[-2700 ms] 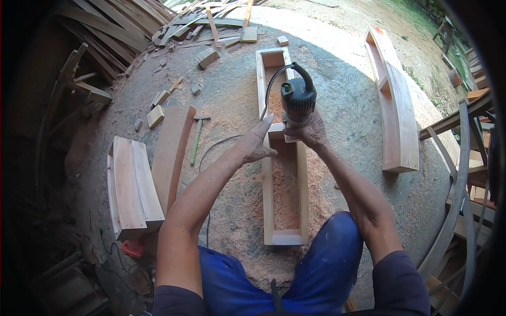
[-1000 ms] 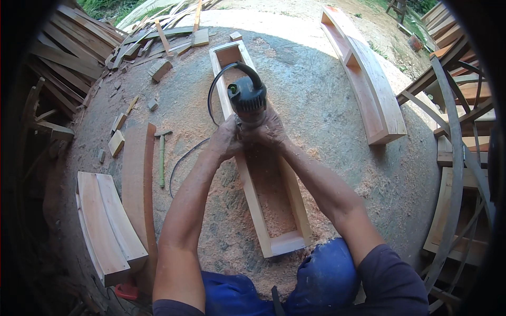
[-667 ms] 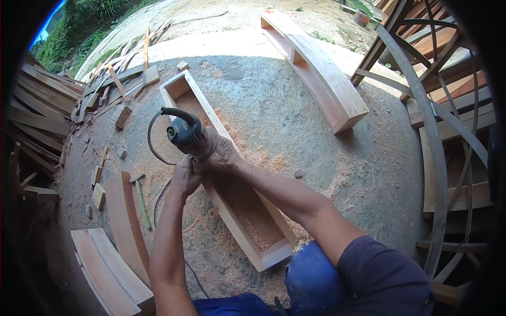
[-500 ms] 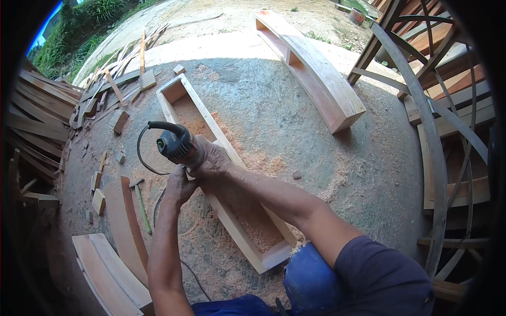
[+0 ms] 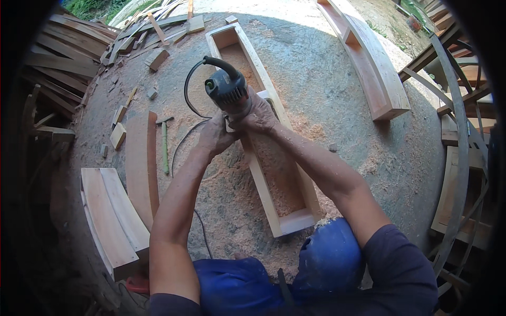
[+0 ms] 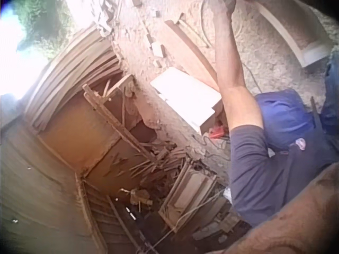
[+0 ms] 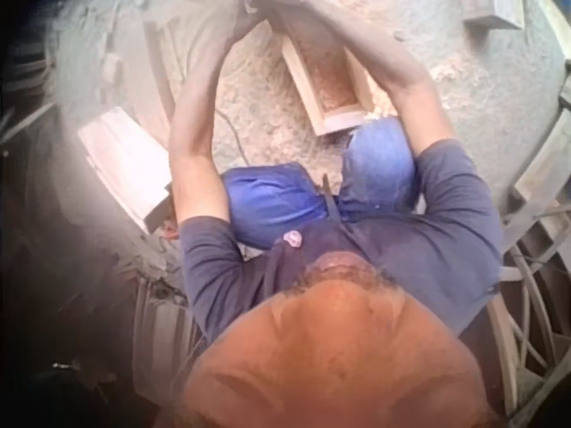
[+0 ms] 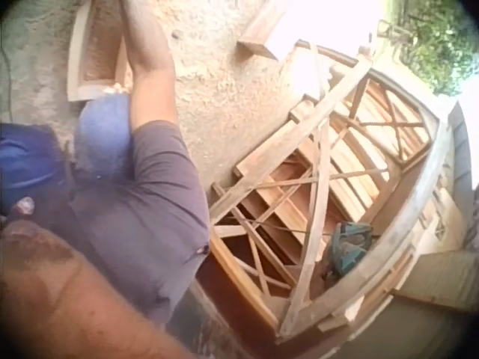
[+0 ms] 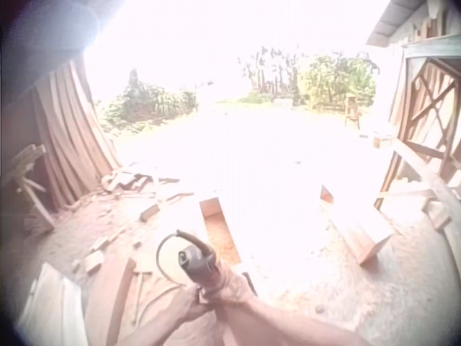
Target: The person uses a wood router to carve a groove along the interior edges of a rectangular wooden frame. The person moves the tool along the wood, then picks up and repositions the frame to continue routing.
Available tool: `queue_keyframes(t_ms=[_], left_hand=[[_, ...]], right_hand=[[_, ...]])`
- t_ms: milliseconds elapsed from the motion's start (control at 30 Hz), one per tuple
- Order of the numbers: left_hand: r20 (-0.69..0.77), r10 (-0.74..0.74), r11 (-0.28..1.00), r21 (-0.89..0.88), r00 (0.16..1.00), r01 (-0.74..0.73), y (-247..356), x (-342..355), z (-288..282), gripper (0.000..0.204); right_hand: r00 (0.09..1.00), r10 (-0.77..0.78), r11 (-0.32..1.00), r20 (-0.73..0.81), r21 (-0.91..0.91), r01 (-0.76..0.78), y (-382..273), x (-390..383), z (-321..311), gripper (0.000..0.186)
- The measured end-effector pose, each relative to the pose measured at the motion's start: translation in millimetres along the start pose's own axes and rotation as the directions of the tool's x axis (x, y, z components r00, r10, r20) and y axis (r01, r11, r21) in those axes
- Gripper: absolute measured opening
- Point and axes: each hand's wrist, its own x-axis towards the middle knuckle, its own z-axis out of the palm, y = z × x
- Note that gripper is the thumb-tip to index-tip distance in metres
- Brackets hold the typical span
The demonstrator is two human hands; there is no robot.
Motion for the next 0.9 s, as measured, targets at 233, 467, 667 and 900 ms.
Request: queue_keyframes(t_ms=[233, 467, 667, 900], left_hand=[[-0.009, 0.058, 0.998, 0.007, 0.998, -0.058, 15.0, -19.3, 3.2, 0.072], [-0.024, 0.131, 0.990, -0.044, 0.991, -0.132, 17.7, -41.7, 21.5, 0.072], [0.045, 0.149, 0.983, -0.119, 0.988, -0.143, 44.5, -77.6, 25.7, 0.072], [-0.113, 0.163, 0.964, -0.194, 0.980, -0.183, 41.5, -132.9, 62.5, 0.090]], right_hand=[[1.000, 0.001, 1.000, 0.013, 0.015, -0.001, 1.7, -21.8, -0.3, 0.083], [0.998, 0.018, 0.997, 0.054, 0.072, -0.021, 0.7, -50.8, -3.3, 0.085], [0.994, 0.047, 0.988, 0.098, 0.141, -0.060, -0.7, -90.7, -5.8, 0.088], [0.984, 0.090, 0.996, 0.153, -0.002, -0.091, -12.4, -142.2, 1.2, 0.088]])
